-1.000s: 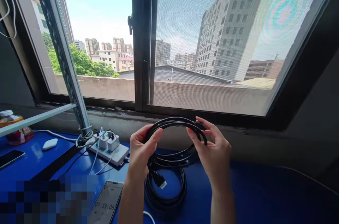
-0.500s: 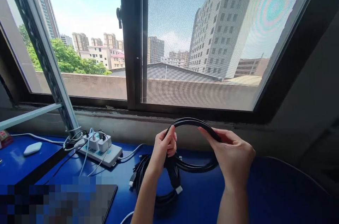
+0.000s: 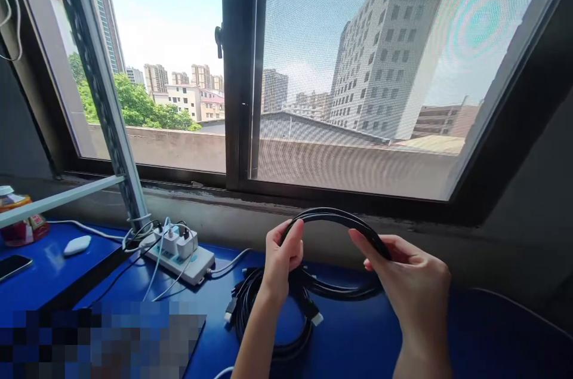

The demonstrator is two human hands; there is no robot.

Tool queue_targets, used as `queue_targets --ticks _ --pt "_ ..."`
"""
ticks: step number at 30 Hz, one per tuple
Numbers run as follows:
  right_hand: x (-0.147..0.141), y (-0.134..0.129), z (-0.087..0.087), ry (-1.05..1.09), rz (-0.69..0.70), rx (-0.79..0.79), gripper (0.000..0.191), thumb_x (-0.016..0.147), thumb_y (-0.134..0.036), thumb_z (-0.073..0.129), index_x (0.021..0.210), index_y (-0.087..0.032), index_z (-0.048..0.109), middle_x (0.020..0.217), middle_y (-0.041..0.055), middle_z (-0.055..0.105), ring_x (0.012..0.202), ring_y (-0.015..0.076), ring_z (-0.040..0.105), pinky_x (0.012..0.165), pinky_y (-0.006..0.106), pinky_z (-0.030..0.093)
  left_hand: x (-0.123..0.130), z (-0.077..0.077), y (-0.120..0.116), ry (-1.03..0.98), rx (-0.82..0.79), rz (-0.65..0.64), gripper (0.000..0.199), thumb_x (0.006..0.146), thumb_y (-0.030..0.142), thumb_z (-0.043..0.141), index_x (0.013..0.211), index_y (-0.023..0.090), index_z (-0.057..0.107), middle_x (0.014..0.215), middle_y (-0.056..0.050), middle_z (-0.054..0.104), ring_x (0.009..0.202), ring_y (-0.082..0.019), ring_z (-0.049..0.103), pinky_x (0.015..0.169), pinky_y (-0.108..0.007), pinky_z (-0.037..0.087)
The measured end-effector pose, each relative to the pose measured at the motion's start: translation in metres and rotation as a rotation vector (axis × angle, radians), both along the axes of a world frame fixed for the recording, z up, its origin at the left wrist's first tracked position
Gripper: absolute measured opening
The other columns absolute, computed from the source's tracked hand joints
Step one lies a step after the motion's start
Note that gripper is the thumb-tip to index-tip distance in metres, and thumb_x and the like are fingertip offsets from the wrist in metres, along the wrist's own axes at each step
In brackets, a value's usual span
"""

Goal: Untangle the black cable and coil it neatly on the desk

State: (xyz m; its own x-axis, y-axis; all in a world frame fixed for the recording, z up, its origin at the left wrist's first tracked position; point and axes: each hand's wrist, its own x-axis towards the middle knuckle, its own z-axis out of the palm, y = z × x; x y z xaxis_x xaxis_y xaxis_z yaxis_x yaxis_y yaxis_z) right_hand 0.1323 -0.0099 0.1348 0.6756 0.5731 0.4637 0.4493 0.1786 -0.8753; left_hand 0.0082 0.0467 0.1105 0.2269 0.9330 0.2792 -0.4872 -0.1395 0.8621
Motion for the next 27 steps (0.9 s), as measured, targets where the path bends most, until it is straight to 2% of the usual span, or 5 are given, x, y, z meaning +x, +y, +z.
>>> queue_targets --ticks 11,17,20,24,27 --pt "-0.020 -0.001 0.002 0.317 0.463 -0.196 0.048 0.043 -0.057 0.073 0.042 -0.014 0.052 0.035 0.0002 0.047 0.027 0.0064 0.039 0.028 0.017 0.029 -0.025 -0.001 0.012 -0.020 -0.022 -0.127 0.055 0.059 0.061 0.062 0.054 0.015 0.033 0.037 0.010 0.016 0.031 0.001 0.015 0.031 -0.013 0.009" --pt "-0.031 -0.007 0.005 0.447 0.672 -0.139 0.054 0.037 -0.064 0.070 0.038 -0.016 0.045 0.033 -0.0028 0.040 0.021 0.0053 0.031 0.022 0.019 0.026 -0.020 -0.002 0.011 -0.138 -0.031 -0.158 0.053 0.056 0.060 0.065 0.062 0.016 0.037 0.039 0.011 0.020 0.031 0.001 0.017 0.030 -0.013 0.008" --pt "-0.034 -0.011 0.006 0.294 0.565 -0.087 0.047 0.043 -0.062 0.070 0.049 -0.017 0.056 0.039 -0.0018 0.047 0.024 0.0058 0.035 0.025 0.020 0.031 -0.019 0.000 0.006 -0.183 -0.001 -0.110 0.053 0.055 0.060 0.065 0.065 0.016 0.037 0.040 0.011 0.021 0.030 0.001 0.017 0.030 -0.013 0.008" --pt "-0.036 -0.012 0.004 -0.040 0.131 0.016 0.058 0.051 -0.049 0.075 0.103 -0.025 0.063 0.070 0.0022 0.062 0.038 0.0092 0.051 0.040 0.024 0.045 -0.025 0.005 0.000 -0.134 -0.032 -0.039 0.055 0.050 0.061 0.067 0.064 0.016 0.039 0.038 0.012 0.020 0.030 0.001 0.017 0.031 -0.014 0.007" --pt "-0.039 -0.009 0.001 -0.137 0.125 0.157 0.063 0.056 -0.047 0.073 0.114 -0.028 0.057 0.103 0.0074 0.059 0.044 0.0096 0.054 0.045 0.030 0.047 -0.032 0.009 -0.003 -0.062 -0.084 0.004 0.050 0.054 0.056 0.067 0.062 0.015 0.040 0.038 0.011 0.023 0.031 0.002 0.018 0.032 -0.014 0.009"
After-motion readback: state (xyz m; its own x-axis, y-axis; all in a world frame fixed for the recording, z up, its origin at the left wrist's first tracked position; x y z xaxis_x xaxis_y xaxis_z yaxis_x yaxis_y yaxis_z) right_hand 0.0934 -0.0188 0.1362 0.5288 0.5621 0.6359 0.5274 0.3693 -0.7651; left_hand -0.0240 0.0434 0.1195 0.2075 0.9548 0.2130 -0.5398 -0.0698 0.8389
